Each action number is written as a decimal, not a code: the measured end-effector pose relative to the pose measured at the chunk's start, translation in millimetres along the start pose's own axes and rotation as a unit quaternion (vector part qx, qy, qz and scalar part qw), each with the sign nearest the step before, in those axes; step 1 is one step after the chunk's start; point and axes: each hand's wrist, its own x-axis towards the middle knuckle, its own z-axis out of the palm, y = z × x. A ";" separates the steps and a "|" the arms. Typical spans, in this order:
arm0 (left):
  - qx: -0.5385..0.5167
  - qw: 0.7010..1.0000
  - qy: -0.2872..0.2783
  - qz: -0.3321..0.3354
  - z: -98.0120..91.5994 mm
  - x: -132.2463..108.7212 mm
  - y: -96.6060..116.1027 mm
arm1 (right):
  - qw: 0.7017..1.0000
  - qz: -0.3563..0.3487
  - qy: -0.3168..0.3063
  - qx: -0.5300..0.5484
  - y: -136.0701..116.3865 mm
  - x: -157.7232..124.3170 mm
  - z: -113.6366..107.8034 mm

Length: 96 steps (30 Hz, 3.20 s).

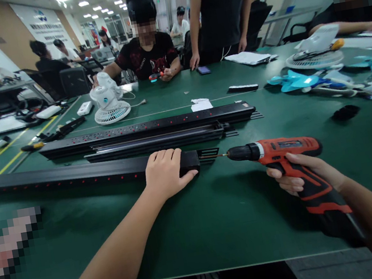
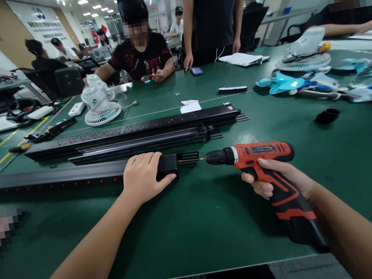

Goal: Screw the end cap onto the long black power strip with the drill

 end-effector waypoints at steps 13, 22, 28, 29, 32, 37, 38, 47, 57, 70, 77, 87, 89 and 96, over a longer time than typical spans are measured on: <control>-0.001 1.000 -0.002 0.002 0.4 -0.2 -0.5 | 1.000 -0.007 0.012 -0.002 -0.1 -0.3 6.0; -0.003 1.000 -0.003 -0.004 1.7 -0.8 -0.8 | 1.000 0.005 0.013 -0.002 0.7 0.9 0.2; -0.009 1.000 -0.004 -0.002 0.4 -0.5 -0.5 | 1.000 0.004 0.017 -0.002 -0.4 0.6 5.9; -0.010 1.000 -0.003 -0.001 0.3 -0.6 -0.5 | 1.000 0.002 0.015 -0.002 -0.6 0.5 6.7; -0.009 1.000 -0.002 0.000 0.1 -0.6 -0.4 | 1.000 0.002 0.009 -0.004 -0.7 0.6 6.8; -0.004 1.000 0.001 -0.001 0.1 -0.5 0.0 | 1.000 0.002 0.016 0.000 0.5 0.6 2.5; -0.003 1.000 0.001 -0.001 0.2 -0.5 0.0 | 1.000 0.003 0.018 -0.001 0.6 0.5 1.8; -0.004 1.000 -0.002 -0.002 0.2 -0.2 -0.1 | 1.000 0.003 0.022 -0.007 0.3 0.6 3.8; -0.009 1.000 0.002 0.000 0.5 -0.2 -0.1 | 1.000 -0.003 0.024 0.012 1.7 0.0 1.3; -0.010 1.000 0.001 -0.002 1.1 -0.5 -0.4 | 1.000 -0.002 0.029 0.003 1.1 1.1 5.0; -0.006 1.000 0.005 0.000 2.9 -0.6 -0.9 | 0.999 0.002 0.037 0.002 1.1 0.2 4.4; 0.001 1.000 0.006 0.003 0.6 0.0 -0.4 | 0.999 0.012 0.032 0.003 0.3 0.2 4.8; 0.000 1.000 0.009 0.004 1.3 -0.2 -0.5 | 0.999 0.013 0.032 0.007 0.5 -0.1 4.6; 0.001 1.000 0.002 0.002 0.9 -0.3 -0.6 | 1.000 0.013 0.011 0.013 0.0 0.9 3.1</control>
